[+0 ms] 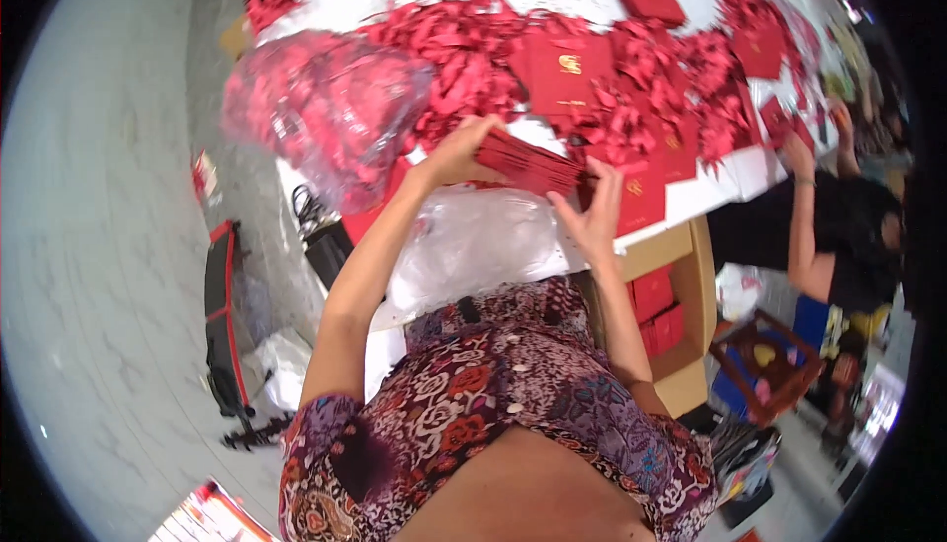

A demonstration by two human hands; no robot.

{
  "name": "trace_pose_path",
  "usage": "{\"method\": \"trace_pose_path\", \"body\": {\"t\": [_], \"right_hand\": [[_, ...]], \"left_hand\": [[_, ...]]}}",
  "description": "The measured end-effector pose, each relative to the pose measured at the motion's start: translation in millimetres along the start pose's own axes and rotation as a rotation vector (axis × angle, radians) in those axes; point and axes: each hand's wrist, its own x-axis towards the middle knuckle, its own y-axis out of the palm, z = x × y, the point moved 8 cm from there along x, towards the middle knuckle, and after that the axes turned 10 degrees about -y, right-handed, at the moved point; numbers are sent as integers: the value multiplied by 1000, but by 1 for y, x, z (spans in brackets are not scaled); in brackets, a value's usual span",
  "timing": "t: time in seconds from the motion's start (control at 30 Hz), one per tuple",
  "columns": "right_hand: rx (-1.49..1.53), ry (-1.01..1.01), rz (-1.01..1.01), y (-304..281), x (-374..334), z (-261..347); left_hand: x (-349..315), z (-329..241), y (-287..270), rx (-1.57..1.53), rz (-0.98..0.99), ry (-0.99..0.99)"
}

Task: Counting and packing red envelopes into a plastic bag.

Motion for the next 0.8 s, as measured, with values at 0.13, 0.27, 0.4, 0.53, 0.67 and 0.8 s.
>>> {"method": "trace_pose_path", "body": {"t": [0.13,0.27,0.4,0.53,0.67,0.8], "right_hand": [[-221,-293,191,11,37,28],[-272,-290,425,36,51,30],[-277,-275,492,57,64,26],[-222,-277,523,62,66,23],[-181,-202,529,52,66,19],[-62,35,449,33,71,9]], "left_hand": [[1,1,-1,-19,18,-107],[4,-1,-3,-11,-18,-73],[8,8,-6,-15,-52,-58],[5,12,-5,23,-60,-111],[-3,-1,-9,97,-188,-126],[-40,-35,-36,92,-654,-64]]}}
